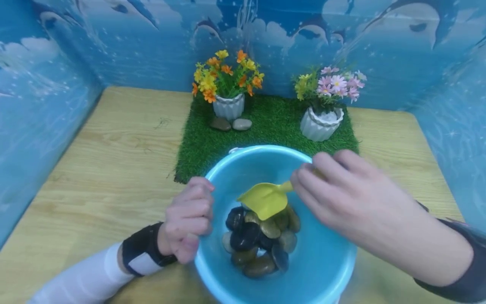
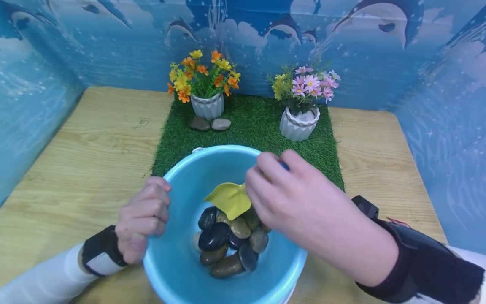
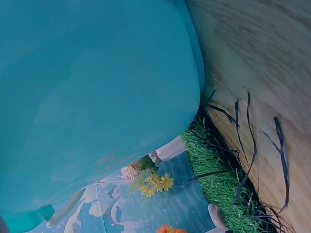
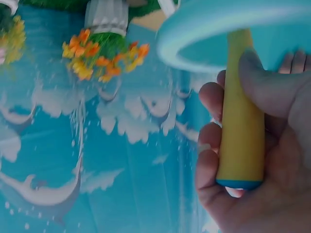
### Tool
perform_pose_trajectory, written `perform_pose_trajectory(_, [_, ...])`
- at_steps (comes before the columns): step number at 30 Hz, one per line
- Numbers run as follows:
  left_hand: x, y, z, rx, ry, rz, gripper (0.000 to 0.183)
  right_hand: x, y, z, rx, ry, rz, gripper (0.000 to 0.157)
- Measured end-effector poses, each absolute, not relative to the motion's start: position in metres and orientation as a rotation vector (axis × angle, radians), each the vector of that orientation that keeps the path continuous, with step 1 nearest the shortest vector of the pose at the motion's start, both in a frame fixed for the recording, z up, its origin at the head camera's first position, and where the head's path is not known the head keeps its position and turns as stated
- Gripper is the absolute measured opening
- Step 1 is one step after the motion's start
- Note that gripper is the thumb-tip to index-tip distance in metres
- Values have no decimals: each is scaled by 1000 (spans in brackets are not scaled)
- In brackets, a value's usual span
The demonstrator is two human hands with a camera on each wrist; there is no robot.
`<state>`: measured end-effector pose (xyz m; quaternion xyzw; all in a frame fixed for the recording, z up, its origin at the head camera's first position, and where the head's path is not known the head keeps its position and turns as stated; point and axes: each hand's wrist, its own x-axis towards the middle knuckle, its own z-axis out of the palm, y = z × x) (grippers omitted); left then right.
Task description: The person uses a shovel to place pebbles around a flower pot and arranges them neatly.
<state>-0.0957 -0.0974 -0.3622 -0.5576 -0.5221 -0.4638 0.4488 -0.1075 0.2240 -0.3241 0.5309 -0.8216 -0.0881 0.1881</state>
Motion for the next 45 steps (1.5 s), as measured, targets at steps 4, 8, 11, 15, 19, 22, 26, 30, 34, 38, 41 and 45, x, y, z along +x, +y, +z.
perform_pose_trajectory(4, [-96, -97, -363, -1376, -1284, -1152, 50, -90, 180, -269, 1556, -2359, -316, 36])
perform_pose_trajectory(8, [-96, -97, -363, -1376, -1291, -1151, 51, -90, 166, -255, 1603, -2349, -395, 16])
perform_pose_trajectory(11, [-96, -98, -364, -1378, -1303, -1146, 51, -95, 166, -258, 1633, -2395, -327, 17])
perform_pose_trajectory(15, [-96, -99, -364, -1382, -1307, -1144, 51, -99, 167, -262, 1663, -2463, -207, 22])
perform_pose_trajectory(19, [-96, -99, -363, -1388, -1312, -1148, 51, -102, 167, -264, 1685, -2470, -159, 18])
perform_pose_trajectory(22, [-96, -99, -363, -1385, -1319, -1153, 51, -102, 165, -264, 1684, -2458, -156, 17])
perform_pose_trajectory(26, [-95, -99, -363, -1379, -1314, -1158, 51, -100, 162, -265, 1673, -2448, -216, 21])
perform_pose_trajectory(30, [-95, -97, -363, -1373, -1299, -1162, 50, -98, 158, -270, 1680, -2449, -266, 22])
perform_pose_trajectory(34, [-96, -96, -364, -1374, -1283, -1166, 50, -101, 157, -272, 1718, -2470, -230, 21])
perform_pose_trajectory(38, [-96, -96, -363, -1383, -1283, -1164, 50, -103, 156, -274, 1792, -2497, -130, 19])
perform_pose_trajectory(41, [-97, -97, -362, -1387, -1297, -1159, 51, -104, 156, -276, 1850, -2512, -46, 22])
perform_pose_trajectory(45, [-96, -98, -361, -1393, -1309, -1153, 51, -104, 156, -275, 1876, -2498, 0, 18])
